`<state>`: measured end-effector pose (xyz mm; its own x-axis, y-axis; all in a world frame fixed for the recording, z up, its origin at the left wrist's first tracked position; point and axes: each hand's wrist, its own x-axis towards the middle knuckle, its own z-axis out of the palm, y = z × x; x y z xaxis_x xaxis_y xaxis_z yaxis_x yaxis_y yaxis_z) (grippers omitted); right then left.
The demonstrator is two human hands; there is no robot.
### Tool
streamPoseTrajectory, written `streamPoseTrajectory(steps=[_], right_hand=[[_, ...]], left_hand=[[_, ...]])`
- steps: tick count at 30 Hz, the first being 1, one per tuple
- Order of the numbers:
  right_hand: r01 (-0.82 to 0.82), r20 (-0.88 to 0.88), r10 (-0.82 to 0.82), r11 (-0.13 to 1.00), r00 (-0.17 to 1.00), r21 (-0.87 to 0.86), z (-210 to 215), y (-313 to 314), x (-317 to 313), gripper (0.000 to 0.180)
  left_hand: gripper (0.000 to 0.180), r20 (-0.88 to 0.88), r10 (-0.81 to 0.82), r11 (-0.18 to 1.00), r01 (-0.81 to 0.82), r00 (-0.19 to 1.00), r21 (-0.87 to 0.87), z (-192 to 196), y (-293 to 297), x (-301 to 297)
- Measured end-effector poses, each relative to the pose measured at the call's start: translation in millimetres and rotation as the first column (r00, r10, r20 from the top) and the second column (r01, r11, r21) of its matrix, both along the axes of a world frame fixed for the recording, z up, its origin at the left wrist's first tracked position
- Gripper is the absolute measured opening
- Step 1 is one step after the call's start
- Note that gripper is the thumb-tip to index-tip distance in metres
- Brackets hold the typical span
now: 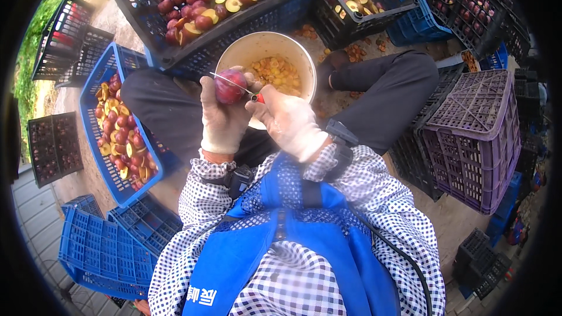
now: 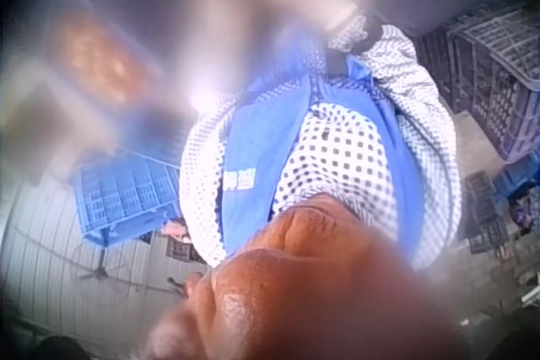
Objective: The recorder uses a hand pitting tool to remove pits from plums and then places the pitted halves into a bowl.
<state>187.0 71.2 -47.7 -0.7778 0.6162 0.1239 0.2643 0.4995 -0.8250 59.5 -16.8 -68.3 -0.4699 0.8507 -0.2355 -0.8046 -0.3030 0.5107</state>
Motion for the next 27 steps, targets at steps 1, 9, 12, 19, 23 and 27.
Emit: streamPoseTrajectory(steps=[1, 9, 12, 19, 23, 27], right_hand=[[0.003, 0.009, -0.003, 1.000, 1.000, 0.018, -2, 1, 0, 0.033], [-0.188, -0.045, 0.183, 0.941, 0.982, -0.281, -17, 10, -7, 0.034], [-0.211, -0.157, 0.168, 0.923, 0.973, -0.322, -15, 4, -11, 0.033], [-0.389, -0.171, 0.366, 0.686, 0.915, -0.615, -4, 39, -7, 0.037], [-0.429, -0.417, 0.247, 0.797, 0.874, -0.426, -22, 17, -19, 0.042], [-0.376, -0.380, 0.155, 0.689, 0.912, -0.620, -37, 19, -15, 0.045]], left_hand=[[0.067, 0.005, -0.003, 1.000, 0.003, 1.000, -0.001, 2, -1, 1], [0.052, -0.442, -0.054, 0.976, -0.046, 0.895, -0.213, 12, -3, -2], [0.048, -0.166, 0.055, 0.994, -0.070, 0.984, -0.082, 15, 3, 4], [0.044, -0.725, -0.403, 0.839, -0.091, 0.559, -0.537, 55, 10, -19], [0.048, -0.362, 0.031, 0.995, -0.064, 0.932, -0.079, 39, 12, -1], [0.049, -0.753, -0.397, 0.835, -0.134, 0.525, -0.533, 64, 16, -18]])
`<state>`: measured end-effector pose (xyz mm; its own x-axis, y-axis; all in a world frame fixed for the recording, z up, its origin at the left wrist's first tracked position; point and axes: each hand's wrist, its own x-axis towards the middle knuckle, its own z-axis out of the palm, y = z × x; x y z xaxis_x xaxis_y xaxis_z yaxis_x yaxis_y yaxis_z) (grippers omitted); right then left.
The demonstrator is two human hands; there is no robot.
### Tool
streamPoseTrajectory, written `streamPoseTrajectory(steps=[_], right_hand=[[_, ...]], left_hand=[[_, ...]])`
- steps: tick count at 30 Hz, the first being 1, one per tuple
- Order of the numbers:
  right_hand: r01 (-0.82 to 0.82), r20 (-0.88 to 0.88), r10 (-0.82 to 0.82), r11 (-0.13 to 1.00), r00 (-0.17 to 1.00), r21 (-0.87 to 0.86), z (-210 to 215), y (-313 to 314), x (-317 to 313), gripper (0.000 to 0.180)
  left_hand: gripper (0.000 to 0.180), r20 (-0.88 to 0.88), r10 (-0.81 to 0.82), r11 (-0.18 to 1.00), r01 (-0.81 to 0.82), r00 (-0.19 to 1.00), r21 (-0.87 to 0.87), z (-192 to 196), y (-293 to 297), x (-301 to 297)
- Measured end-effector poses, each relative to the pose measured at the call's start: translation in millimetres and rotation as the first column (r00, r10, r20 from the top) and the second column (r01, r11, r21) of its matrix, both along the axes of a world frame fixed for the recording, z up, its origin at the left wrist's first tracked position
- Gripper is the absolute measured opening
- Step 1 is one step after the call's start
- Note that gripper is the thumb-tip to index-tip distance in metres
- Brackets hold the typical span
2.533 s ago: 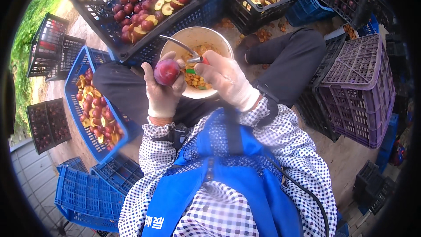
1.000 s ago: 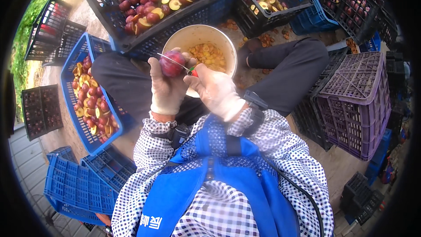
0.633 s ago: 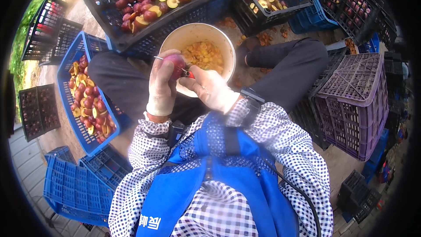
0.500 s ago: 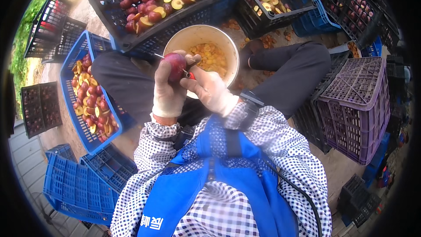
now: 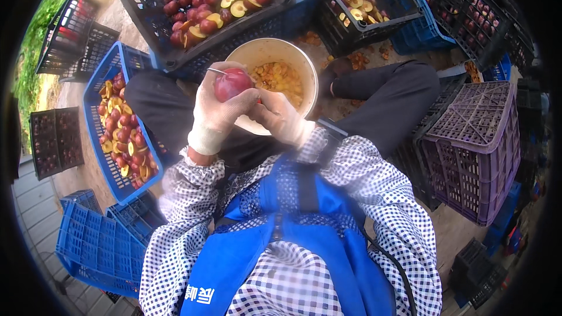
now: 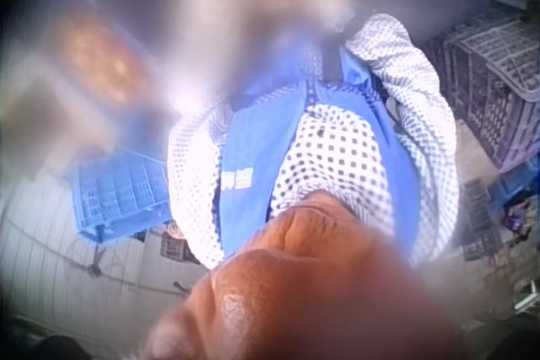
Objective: The recorder uses a hand pitting tool to remove pits from plums and then places the pitted halves into a bowl.
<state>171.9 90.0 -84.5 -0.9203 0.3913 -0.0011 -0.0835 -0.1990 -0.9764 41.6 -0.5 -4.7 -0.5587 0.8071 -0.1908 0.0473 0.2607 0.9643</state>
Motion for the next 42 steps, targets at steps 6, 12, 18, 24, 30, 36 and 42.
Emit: streamPoseTrajectory(steps=[6, 12, 18, 24, 30, 36, 42], right_hand=[[-0.021, -0.125, -0.006, 0.977, 0.992, -0.211, 17, -13, -14, 0.055], [-0.160, 0.039, 0.162, 0.986, 0.986, -0.051, 5, 30, 3, 0.053], [-0.122, -0.018, 0.121, 0.978, 0.993, -0.169, 21, 13, -3, 0.044], [-0.268, 0.125, 0.247, 0.942, 0.961, 0.201, 30, 51, 5, 0.031], [-0.377, 0.532, 0.117, 0.830, 0.838, 0.411, 54, 108, 50, 0.030], [0.205, 0.171, -0.177, 0.964, 0.969, -0.167, 56, 67, 19, 0.033], [0.339, -0.073, -0.397, 0.855, 0.915, -0.393, 79, 34, -34, 0.033]], left_hand=[[0.049, 0.585, -0.097, 0.845, -0.244, 0.805, 0.476, -21, 2, 8], [0.057, -0.183, -0.256, 0.954, 0.217, 0.949, -0.208, 11, 9, -25], [0.067, 0.415, -0.001, 0.933, -0.148, 0.910, 0.328, -28, -2, 0], [0.051, -0.238, -0.170, 0.980, 0.139, 0.956, -0.141, 31, -7, -28], [0.054, -0.169, -0.190, 0.972, 0.161, 0.967, -0.171, 18, -34, -56], [0.073, 0.188, -0.182, 0.964, 0.138, 0.965, 0.228, 24, -11, -25], [0.050, -0.386, 0.104, 0.904, 0.075, 0.916, 0.420, -14, 29, 9]])
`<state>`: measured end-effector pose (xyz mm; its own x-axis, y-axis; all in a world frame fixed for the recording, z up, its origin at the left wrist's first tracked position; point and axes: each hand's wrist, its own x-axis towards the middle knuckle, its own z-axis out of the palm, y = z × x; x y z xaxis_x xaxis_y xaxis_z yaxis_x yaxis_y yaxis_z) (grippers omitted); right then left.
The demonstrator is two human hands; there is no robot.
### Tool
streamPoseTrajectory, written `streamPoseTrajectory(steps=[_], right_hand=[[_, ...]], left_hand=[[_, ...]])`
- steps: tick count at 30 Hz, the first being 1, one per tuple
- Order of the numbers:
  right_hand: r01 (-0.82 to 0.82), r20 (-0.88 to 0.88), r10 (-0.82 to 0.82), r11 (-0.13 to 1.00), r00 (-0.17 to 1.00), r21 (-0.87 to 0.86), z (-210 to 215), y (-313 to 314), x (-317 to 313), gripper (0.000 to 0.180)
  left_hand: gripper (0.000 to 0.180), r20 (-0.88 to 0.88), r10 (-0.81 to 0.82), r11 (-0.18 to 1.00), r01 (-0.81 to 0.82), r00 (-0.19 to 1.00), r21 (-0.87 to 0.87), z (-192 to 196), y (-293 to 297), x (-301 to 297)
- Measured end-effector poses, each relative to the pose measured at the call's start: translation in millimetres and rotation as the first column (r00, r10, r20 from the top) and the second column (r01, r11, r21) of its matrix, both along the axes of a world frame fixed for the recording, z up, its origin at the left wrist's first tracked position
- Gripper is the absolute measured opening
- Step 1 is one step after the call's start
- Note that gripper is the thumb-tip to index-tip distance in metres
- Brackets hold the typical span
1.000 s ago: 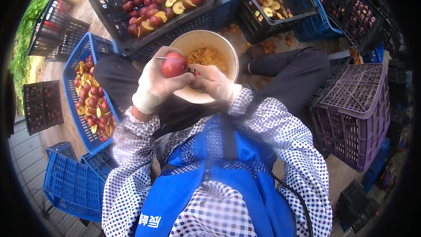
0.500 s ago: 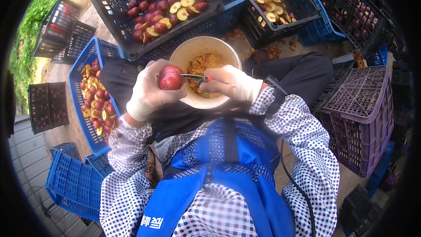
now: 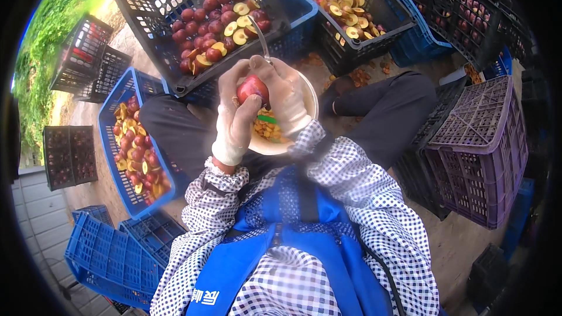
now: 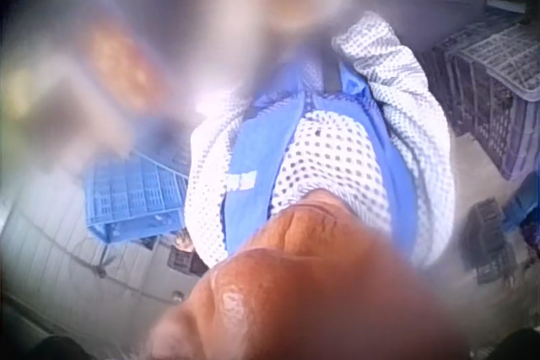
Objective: The recorder uses a hand pitting tool to remove pits from plums and then places the pitted halves into a bowl.
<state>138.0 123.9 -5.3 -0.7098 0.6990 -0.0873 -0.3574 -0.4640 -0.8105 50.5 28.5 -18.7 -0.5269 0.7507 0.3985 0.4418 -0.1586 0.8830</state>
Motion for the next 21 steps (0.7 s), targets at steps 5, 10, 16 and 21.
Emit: streamPoseTrajectory(steps=[5, 10, 16, 21], right_hand=[[0.012, 0.160, -0.032, 0.992, 0.987, 0.122, -5, -9, -2, 0.027], [0.176, 0.201, -0.318, 0.839, 0.927, 0.516, -17, -19, -13, 0.029], [0.148, 0.238, -0.405, 0.721, 0.883, 0.677, -26, -25, -24, 0.023], [0.076, 0.150, -0.362, 0.541, 0.920, 0.838, -44, -21, -27, 0.013]], left_hand=[[0.051, 0.028, 0.088, 0.995, -0.086, 0.996, -0.053, -24, -5, 12], [0.065, -0.008, 0.266, 0.963, -0.266, 0.964, 0.038, -38, 3, 24], [0.060, 0.344, 0.256, 0.964, -0.265, 0.903, -0.023, -35, -3, 27], [0.053, 0.900, 0.192, 0.958, -0.273, 0.392, -0.085, -69, -2, 11]])
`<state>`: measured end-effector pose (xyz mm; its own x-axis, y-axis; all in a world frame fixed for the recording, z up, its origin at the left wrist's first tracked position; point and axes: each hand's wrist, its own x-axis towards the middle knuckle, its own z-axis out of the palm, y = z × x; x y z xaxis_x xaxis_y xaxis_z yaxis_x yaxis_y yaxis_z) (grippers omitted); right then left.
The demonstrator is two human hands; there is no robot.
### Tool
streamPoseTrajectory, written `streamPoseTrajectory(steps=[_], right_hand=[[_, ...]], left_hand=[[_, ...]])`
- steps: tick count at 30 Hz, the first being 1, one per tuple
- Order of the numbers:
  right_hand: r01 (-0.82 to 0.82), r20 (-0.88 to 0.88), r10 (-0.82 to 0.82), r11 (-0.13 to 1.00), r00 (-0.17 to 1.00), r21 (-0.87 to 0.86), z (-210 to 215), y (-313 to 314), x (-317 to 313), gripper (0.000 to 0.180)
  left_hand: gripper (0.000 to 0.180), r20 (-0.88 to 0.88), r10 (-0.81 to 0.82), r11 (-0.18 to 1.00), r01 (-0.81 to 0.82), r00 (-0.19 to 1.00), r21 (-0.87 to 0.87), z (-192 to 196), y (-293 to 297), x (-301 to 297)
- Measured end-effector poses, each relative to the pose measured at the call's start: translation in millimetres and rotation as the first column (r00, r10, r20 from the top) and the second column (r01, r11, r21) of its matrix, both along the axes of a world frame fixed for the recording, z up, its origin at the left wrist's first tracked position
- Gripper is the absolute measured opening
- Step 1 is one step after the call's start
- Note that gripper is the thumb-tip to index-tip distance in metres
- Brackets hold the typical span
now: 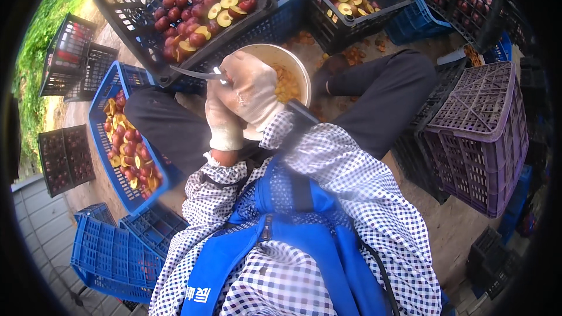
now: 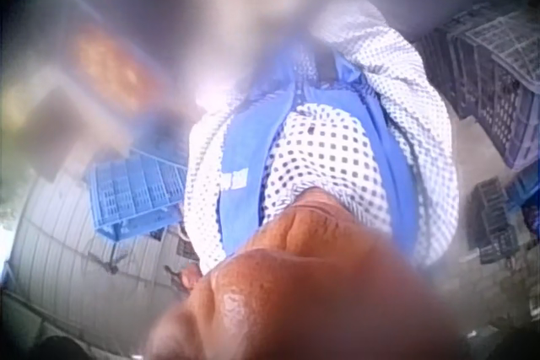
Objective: The recorder uses a hand pitting tool to remove pits from plums and then places the pitted halves into a bowl.
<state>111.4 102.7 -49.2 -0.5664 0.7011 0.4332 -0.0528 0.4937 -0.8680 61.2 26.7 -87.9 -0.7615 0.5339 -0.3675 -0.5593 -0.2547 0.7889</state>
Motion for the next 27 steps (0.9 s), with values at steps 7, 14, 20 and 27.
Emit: streamPoseTrajectory(steps=[7, 14, 20, 27], right_hand=[[-0.212, 0.066, 0.216, 0.975, 0.974, -0.062, 0, 23, 23, 0.017], [-0.336, -0.295, 0.161, 0.415, 0.942, -0.846, 7, 25, 18, 0.012], [-0.206, -0.177, 0.121, 0.756, 0.977, -0.622, 19, 31, 17, 0.028], [-0.046, -0.081, -0.022, 0.658, 0.996, -0.752, 18, 75, 47, 0.028]], left_hand=[[0.055, 0.464, -0.346, 0.920, 0.392, 0.816, -0.004, 37, -9, 2], [0.062, 0.285, -0.533, 0.843, 0.529, 0.796, 0.098, 49, -17, 1], [0.045, 0.029, -0.331, 0.930, 0.320, 0.943, 0.181, 71, -54, -24], [0.053, -0.535, -0.046, 0.641, -0.386, 0.844, -0.664, 95, -228, -140]])
